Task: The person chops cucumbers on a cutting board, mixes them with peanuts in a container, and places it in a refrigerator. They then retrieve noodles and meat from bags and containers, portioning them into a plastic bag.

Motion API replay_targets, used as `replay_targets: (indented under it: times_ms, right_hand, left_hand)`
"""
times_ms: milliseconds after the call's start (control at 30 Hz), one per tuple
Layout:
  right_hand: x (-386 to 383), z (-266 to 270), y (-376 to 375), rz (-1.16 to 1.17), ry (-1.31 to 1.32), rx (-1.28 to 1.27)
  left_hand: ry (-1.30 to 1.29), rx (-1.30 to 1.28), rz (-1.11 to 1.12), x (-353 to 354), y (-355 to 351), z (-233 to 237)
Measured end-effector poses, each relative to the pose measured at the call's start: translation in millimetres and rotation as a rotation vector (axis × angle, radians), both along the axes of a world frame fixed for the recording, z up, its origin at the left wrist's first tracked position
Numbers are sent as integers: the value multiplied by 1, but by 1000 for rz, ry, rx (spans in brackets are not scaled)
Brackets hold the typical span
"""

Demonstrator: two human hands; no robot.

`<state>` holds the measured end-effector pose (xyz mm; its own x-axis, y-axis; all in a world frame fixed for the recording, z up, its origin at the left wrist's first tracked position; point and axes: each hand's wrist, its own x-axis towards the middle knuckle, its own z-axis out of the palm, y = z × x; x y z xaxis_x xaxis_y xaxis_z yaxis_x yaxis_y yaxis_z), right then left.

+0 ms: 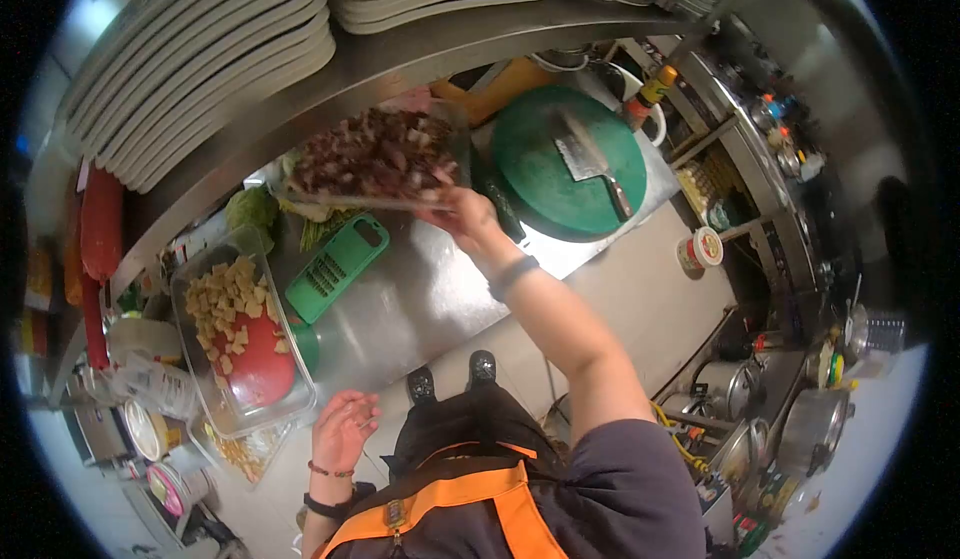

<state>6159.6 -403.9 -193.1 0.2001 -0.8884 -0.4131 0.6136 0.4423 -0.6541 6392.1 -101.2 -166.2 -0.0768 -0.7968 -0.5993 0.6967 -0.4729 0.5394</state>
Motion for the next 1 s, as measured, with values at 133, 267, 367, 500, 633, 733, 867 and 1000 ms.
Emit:
replay_targets:
  times_ms: [133,267,367,500,633,733,867,1000]
  right_hand:
    - [-93,15,50,-85,148,16]
    - [-174,42,109,-141,231,-110]
    - [-212,62,145,-297,224,-36]
    - [-303,52,157,-342,189,-113]
    - [-417,58,170,-392,337,-166]
    - [-525,58,185,-340,427,-195]
    - [-666,76,179,-466,519,-111]
    - [-798,94,165,-574,596,-45]
  left_hand:
    - [57,-107,-152,-22,-47,-6]
    - [170,-191,-202,-55,-97,-13]
    - [184,-192,-246,-95,-139,0]
    - [301,-200,-409,-171,-220,22]
    - [71,-358,-646,-321,-245,49]
    - [150,-321,-657,-416,-244,1]
    - [121,-174,-624,-563,-248,-7]
    - [192,-114,-648,-715,-261,19]
